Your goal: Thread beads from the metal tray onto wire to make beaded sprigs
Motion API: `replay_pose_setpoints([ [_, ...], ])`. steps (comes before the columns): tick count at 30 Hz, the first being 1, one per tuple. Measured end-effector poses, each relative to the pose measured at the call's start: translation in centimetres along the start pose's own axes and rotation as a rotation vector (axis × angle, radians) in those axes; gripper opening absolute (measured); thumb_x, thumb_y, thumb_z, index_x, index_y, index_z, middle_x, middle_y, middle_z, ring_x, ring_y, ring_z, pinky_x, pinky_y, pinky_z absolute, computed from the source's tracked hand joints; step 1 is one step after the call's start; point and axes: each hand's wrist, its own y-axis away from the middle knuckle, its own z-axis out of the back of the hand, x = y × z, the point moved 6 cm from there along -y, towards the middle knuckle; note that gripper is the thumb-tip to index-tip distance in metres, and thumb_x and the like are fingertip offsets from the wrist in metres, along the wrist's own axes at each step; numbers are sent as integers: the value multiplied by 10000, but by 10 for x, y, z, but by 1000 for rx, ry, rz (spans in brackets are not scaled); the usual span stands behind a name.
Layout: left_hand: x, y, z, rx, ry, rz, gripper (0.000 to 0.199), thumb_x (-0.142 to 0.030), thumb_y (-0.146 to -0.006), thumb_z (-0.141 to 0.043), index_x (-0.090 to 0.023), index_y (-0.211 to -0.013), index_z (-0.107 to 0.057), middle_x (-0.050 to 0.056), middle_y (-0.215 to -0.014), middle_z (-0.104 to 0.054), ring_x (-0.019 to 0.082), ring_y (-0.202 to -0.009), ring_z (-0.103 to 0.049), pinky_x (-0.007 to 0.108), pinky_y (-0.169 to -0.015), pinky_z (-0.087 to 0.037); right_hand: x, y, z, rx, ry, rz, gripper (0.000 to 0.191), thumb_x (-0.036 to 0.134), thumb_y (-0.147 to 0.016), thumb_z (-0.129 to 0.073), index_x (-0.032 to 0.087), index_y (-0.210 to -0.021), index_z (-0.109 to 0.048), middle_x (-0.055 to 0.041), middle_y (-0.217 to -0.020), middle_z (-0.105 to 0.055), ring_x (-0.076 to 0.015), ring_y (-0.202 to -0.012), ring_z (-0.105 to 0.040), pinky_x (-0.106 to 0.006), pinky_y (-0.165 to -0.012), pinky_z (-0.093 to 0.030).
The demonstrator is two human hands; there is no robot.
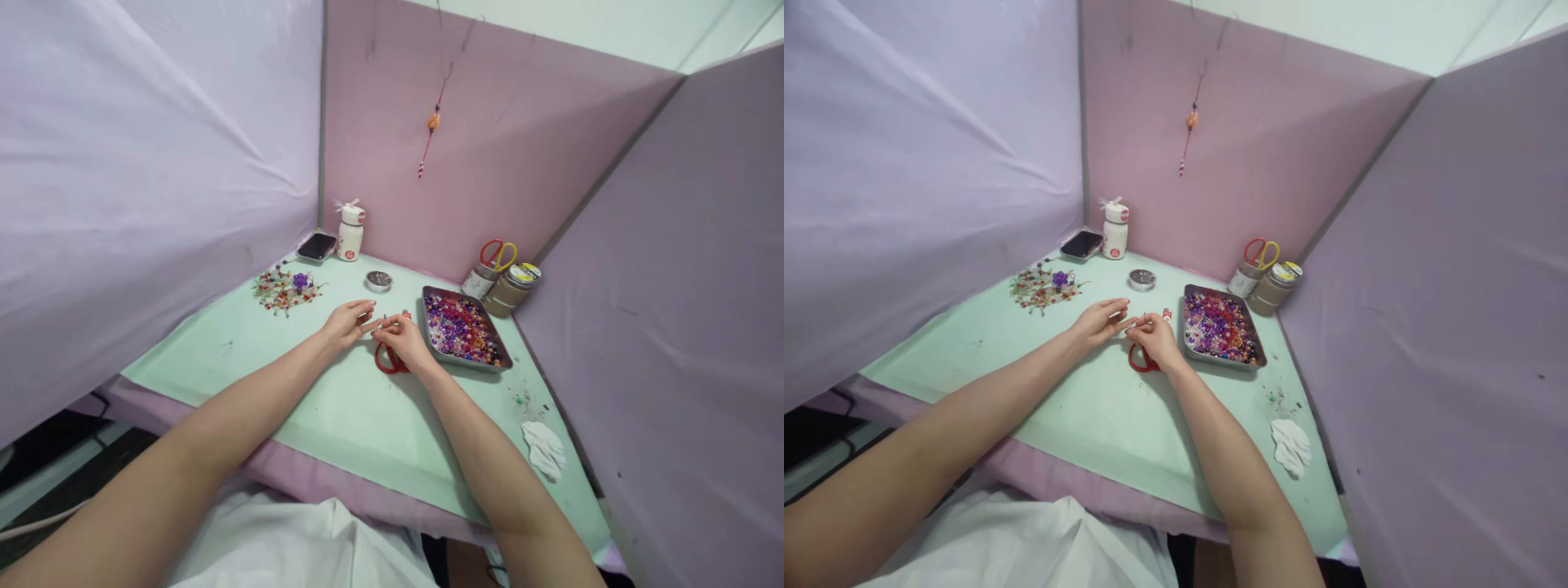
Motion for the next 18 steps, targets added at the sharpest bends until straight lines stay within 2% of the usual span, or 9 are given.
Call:
replay_pose_setpoints([
  [5,0,2,-1,4,-72,4,128,-150,-674,-756,-120,-761,-667,29,-803,-599,83,-704,-532,349,-792,-561,11,2,6,-32,143,73,321,381,-645,-722,196,-850,-559,-32,-853,-681,-157,-742,-634,-306,-706,-492],
  [8,1,6,-7,75,-173,14,187,-202,-636,-792,-117,-758,-680,22,-751,-582,93,-722,-531,330,-778,-554,18,0,16,-105,188,140,284,403,-715,-656,195,-905,-618,-47,-933,-671,-155,-781,-619,-298,-720,-487],
  [13,11,12,-18,237,-339,16,285,-317,-603,-813,-109,-763,-703,46,-771,-612,131,-764,-567,363,-801,-537,24,-5,26,-142,145,187,278,414,-744,-614,187,-894,-673,-32,-847,-680,-151,-759,-578,-284,-707,-455],
  [18,17,11,-18,239,-412,19,319,-350,-576,-818,-102,-740,-701,55,-757,-621,147,-742,-585,374,-784,-524,29,-3,25,-124,141,185,196,369,-691,-654,181,-745,-657,-5,-722,-647,-136,-683,-539,-270,-662,-420],
])
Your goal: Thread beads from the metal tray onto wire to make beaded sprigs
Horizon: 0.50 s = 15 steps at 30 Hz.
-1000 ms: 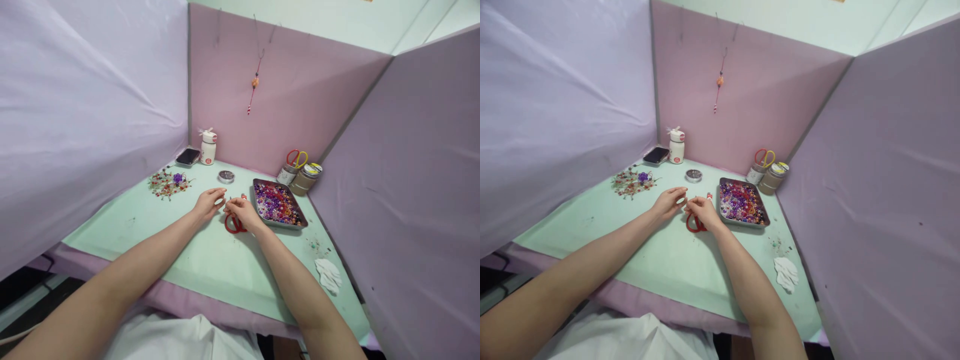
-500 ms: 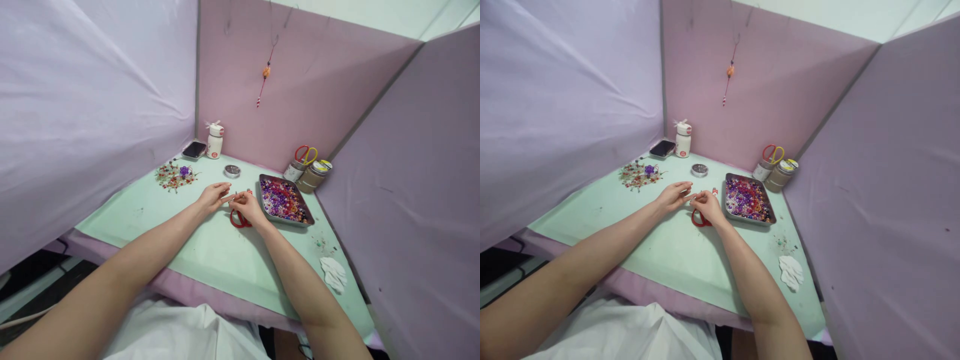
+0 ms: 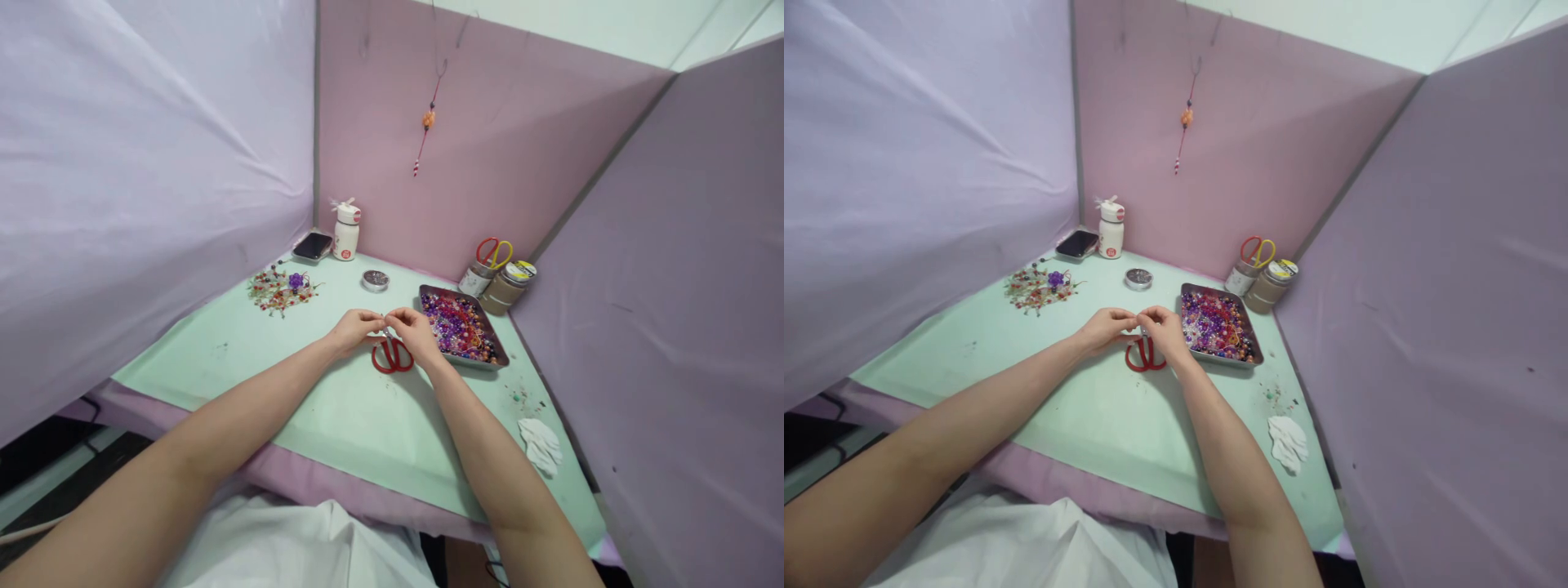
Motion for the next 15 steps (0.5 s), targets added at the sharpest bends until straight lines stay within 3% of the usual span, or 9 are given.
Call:
replay_pose_setpoints([
  [8,-2,2,-3,1,-1,20,302,-339,-579,-811,-113,-734,-685,46,-762,-619,132,-722,-582,338,-743,-516,-7,1,0,-51,-126,-71,241,418,-690,-657,186,-743,-618,23,-651,-575,-93,-547,-434,-240,-532,-358],
  [15,-6,3,0,-26,85,1,246,-291,-614,-798,-117,-743,-682,33,-740,-590,117,-732,-554,321,-761,-535,-12,0,-3,3,-165,-118,254,422,-702,-654,198,-812,-612,5,-770,-608,-116,-668,-535,-223,-534,-403],
])
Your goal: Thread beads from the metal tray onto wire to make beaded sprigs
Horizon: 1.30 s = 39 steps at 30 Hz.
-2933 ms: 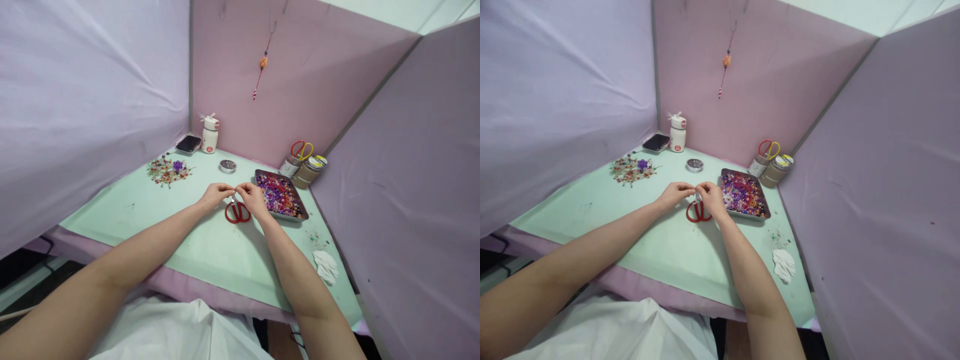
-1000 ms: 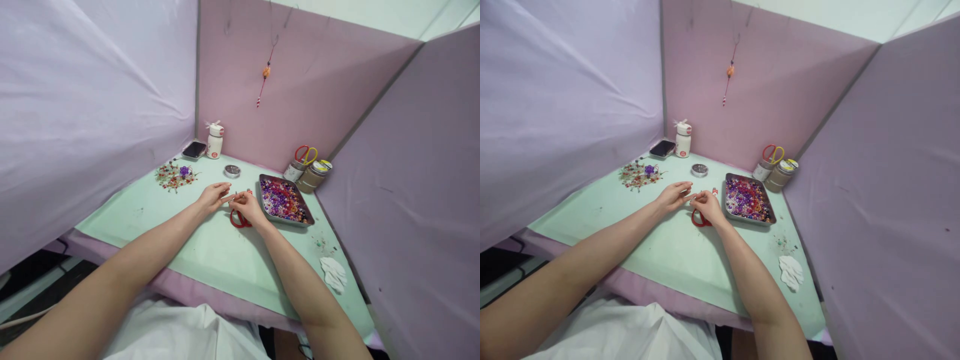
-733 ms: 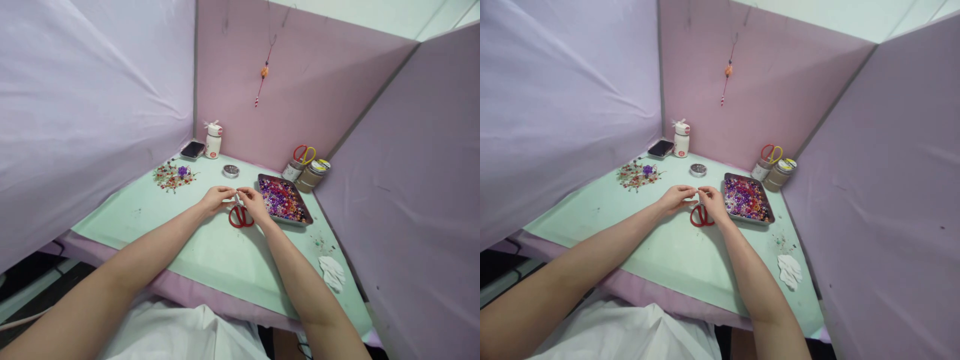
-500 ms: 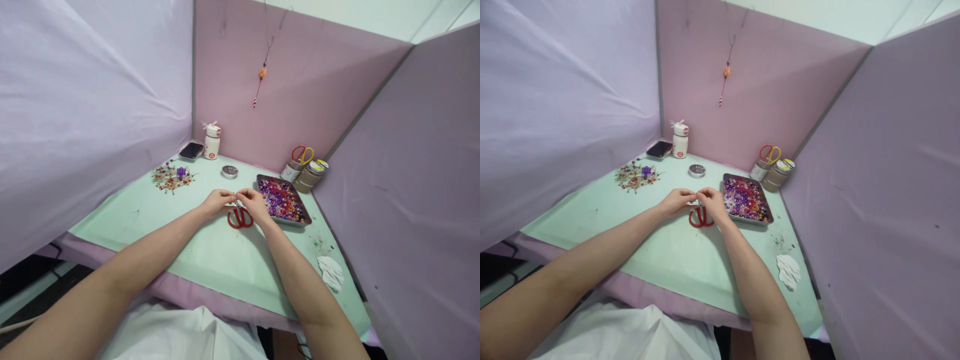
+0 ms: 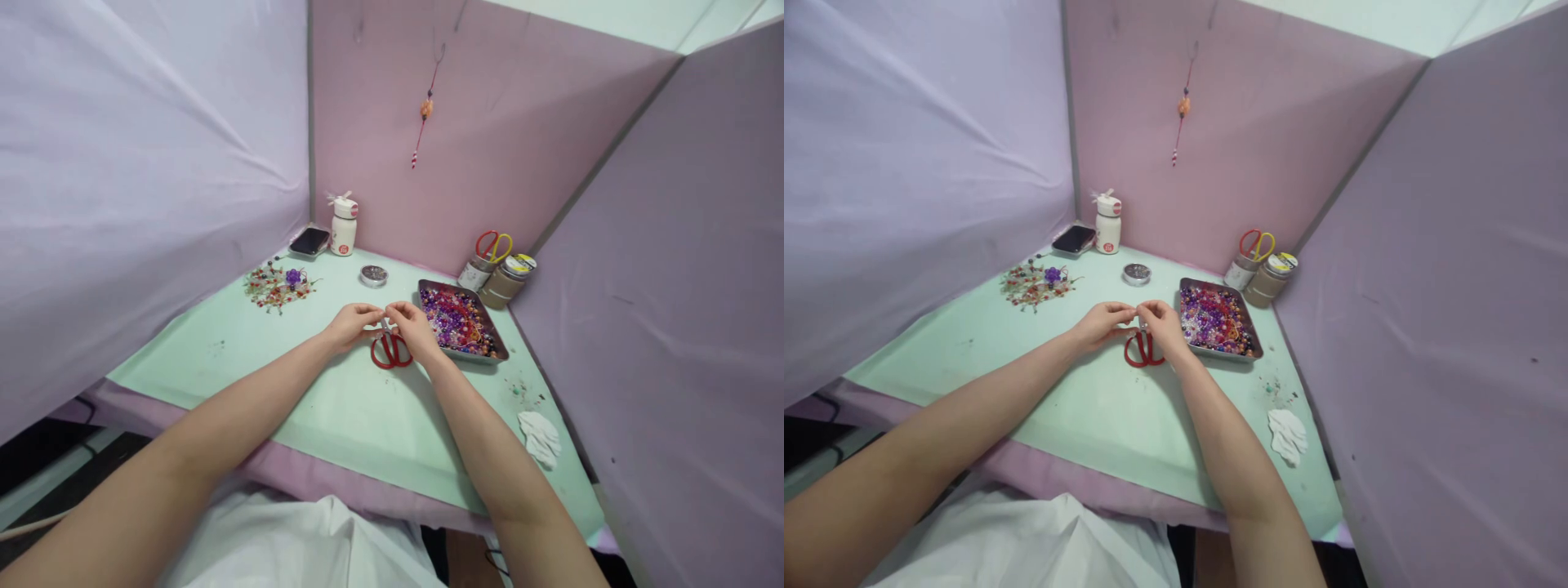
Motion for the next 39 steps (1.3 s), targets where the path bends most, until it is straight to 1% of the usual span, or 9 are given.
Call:
replay_pose_setpoints([
  [5,-5,-4,16,-130,158,15,188,-200,-640,-778,-137,-767,-655,29,-764,-580,98,-723,-523,298,-730,-550,-5,5,-12,109,45,-97,296,364,-677,-687,194,-894,-579,-19,-852,-637,-152,-795,-610,-248,-612,-482],
  [8,-2,-8,22,-155,231,34,170,-169,-659,-758,-141,-781,-643,29,-790,-578,102,-735,-534,318,-738,-553,-7,9,-18,154,45,-90,338,294,-640,-712,191,-915,-545,-13,-874,-634,-139,-783,-618,-259,-647,-504],
  [12,2,-11,25,-160,290,49,163,-152,-671,-750,-145,-784,-633,22,-797,-567,99,-733,-539,387,-811,-549,-11,10,-18,135,41,-102,355,227,-625,-701,187,-929,-520,-8,-856,-641,-126,-727,-625,-269,-655,-513],
  [16,2,-10,25,-165,291,62,159,-148,-678,-748,-147,-783,-628,15,-781,-558,96,-732,-538,409,-845,-541,-12,11,-16,110,46,-126,369,211,-622,-702,184,-941,-518,-19,-860,-645,-129,-708,-632,-285,-663,-516],
  [23,0,-7,21,-166,277,62,187,-162,-660,-764,-147,-790,-631,33,-859,-585,97,-745,-532,394,-824,-546,-15,10,-15,104,57,-113,356,265,-646,-706,180,-937,-519,-21,-848,-645,-128,-688,-627,-289,-665,-512],
  [28,0,-5,20,-179,235,74,205,-174,-639,-775,-146,-791,-639,45,-874,-594,101,-753,-527,313,-743,-541,-15,10,-15,114,67,-114,355,279,-661,-702,175,-948,-519,-34,-881,-637,-137,-700,-636,-291,-661,-507],
  [34,-2,-3,16,-144,142,65,249,-238,-627,-789,-155,-807,-638,44,-868,-617,127,-807,-553,288,-718,-517,-8,10,-13,78,142,-100,312,313,-686,-676,177,-938,-553,-36,-877,-637,-125,-642,-602,-287,-624,-493],
  [36,-3,-2,12,-88,93,37,264,-268,-622,-796,-144,-800,-645,52,-841,-623,142,-833,-569,291,-733,-510,-2,8,-8,20,207,-52,288,338,-691,-667,184,-918,-580,-34,-904,-640,-122,-663,-589,-278,-631,-484],
  [39,-3,-1,3,2,-2,6,288,-313,-614,-801,-121,-782,-667,66,-818,-631,153,-823,-583,304,-750,-499,9,5,-1,-69,253,74,246,374,-715,-635,186,-873,-614,-28,-881,-648,-139,-751,-588,-281,-706,-474],
])
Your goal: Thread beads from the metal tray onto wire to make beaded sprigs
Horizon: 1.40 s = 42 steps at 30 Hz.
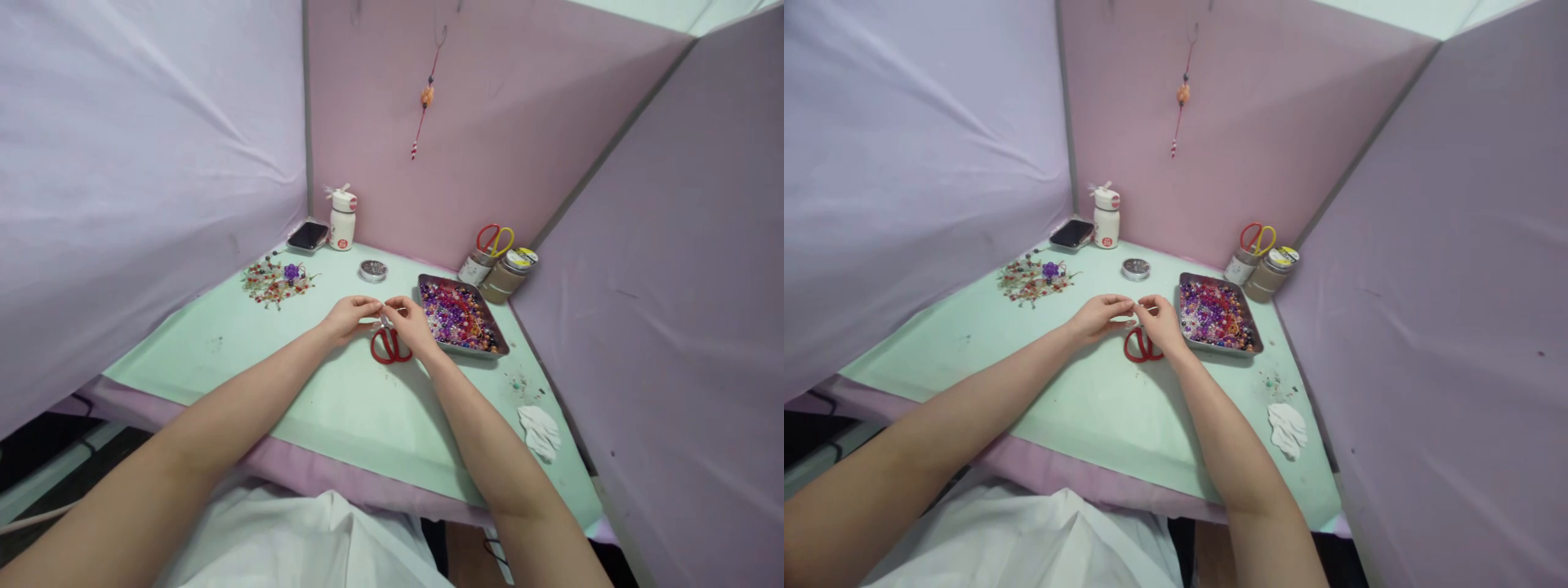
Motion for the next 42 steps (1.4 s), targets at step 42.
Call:
replay_pose_setpoints([
  [42,1,1,-4,-41,-122,-42,335,-413,-591,-775,-131,-727,-657,41,-690,-613,116,-636,-529,285,-665,-433,-7,-4,6,35,-298,-150,246,407,-643,-666,185,-702,-577,35,-655,-524,-85,-571,-421,-220,-513,-321],
])
